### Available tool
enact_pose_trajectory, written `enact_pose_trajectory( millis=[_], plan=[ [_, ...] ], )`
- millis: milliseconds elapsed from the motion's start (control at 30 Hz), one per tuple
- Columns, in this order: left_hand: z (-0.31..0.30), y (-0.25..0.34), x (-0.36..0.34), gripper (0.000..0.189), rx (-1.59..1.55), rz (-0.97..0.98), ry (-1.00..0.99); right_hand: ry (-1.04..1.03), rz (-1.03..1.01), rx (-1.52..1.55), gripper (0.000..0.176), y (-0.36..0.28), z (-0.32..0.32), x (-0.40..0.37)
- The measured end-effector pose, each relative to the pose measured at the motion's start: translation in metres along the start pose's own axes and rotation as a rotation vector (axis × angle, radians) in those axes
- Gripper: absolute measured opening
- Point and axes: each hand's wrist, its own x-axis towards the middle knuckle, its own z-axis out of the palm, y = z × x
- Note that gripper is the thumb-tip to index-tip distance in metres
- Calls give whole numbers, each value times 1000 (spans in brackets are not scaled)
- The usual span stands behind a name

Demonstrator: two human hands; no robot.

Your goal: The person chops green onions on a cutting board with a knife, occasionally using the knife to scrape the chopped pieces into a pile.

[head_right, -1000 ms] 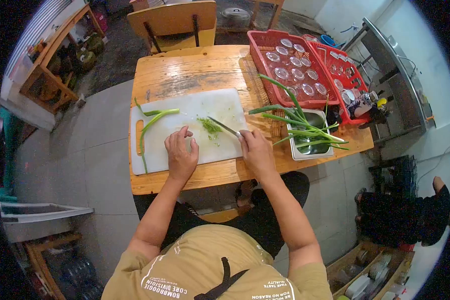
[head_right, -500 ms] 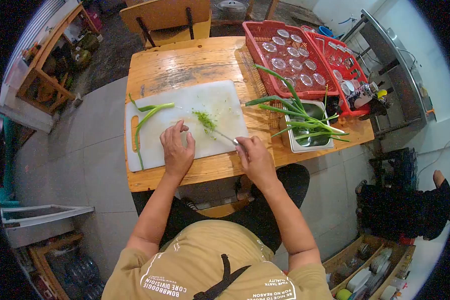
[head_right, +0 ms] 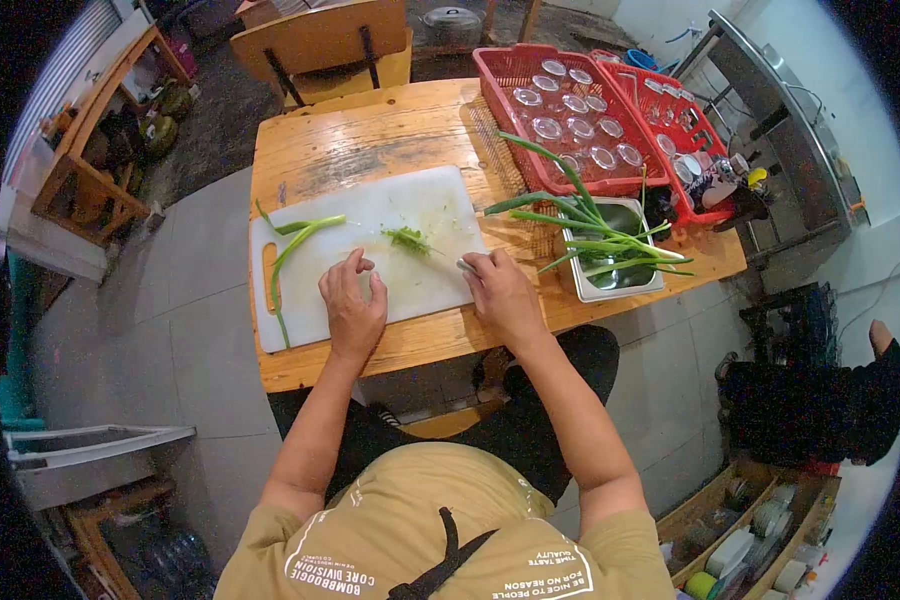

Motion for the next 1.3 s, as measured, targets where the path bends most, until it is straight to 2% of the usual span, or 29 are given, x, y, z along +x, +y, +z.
enact_pose_trajectory(
  millis=[133, 267, 333, 467, 533, 567, 633, 667, 767, 833, 867, 933, 1067, 1133, 1300],
  plan=[
    [-1, 2, 1, 43, -16, -21, -19, -6, 107, 63, 20, 2, 3, -23],
    [0, 1, 2, 36, 15, 29, -24, 13, 166, -17, 23, -7, 5, -40],
    [-2, 2, 4, 32, 18, 46, -17, -113, 290, -104, 23, -19, 3, -42],
    [-3, 3, 4, 29, 22, 42, -24, -48, 224, -129, 30, -29, 16, -42],
    [-4, 3, 4, 29, 15, 33, -33, 15, 122, -104, 48, -37, 17, -41],
    [-4, 4, 4, 29, 14, 35, -33, 18, 123, -105, 48, -37, 21, -40],
    [-5, 4, 5, 28, 17, 27, -49, 55, 13, -137, 65, -35, 30, -40],
    [-5, 5, 5, 28, 16, 27, -49, 56, 13, -139, 65, -37, 31, -40],
    [-6, 6, 4, 27, 21, 35, -39, -6, 4, -205, 71, -44, 33, -41],
    [-6, 5, 5, 26, 4, 21, -43, -228, 93, -309, 72, -48, 36, -45],
    [-6, 5, 5, 26, 2, 18, -43, -231, 94, -312, 72, -52, 38, -42],
    [-5, 6, 4, 25, 5, 32, -20, -307, 77, -436, 87, -61, 39, -34],
    [-6, 6, 6, 24, -1, 26, -22, -221, 49, -363, 87, -54, 44, -35],
    [-5, 2, 3, 24, -23, 8, -41, -372, 169, -414, 83, -67, 35, -49],
    [-4, 5, 4, 25, -17, 39, -44, -295, 135, -304, 82, -49, 38, -25]
  ],
)
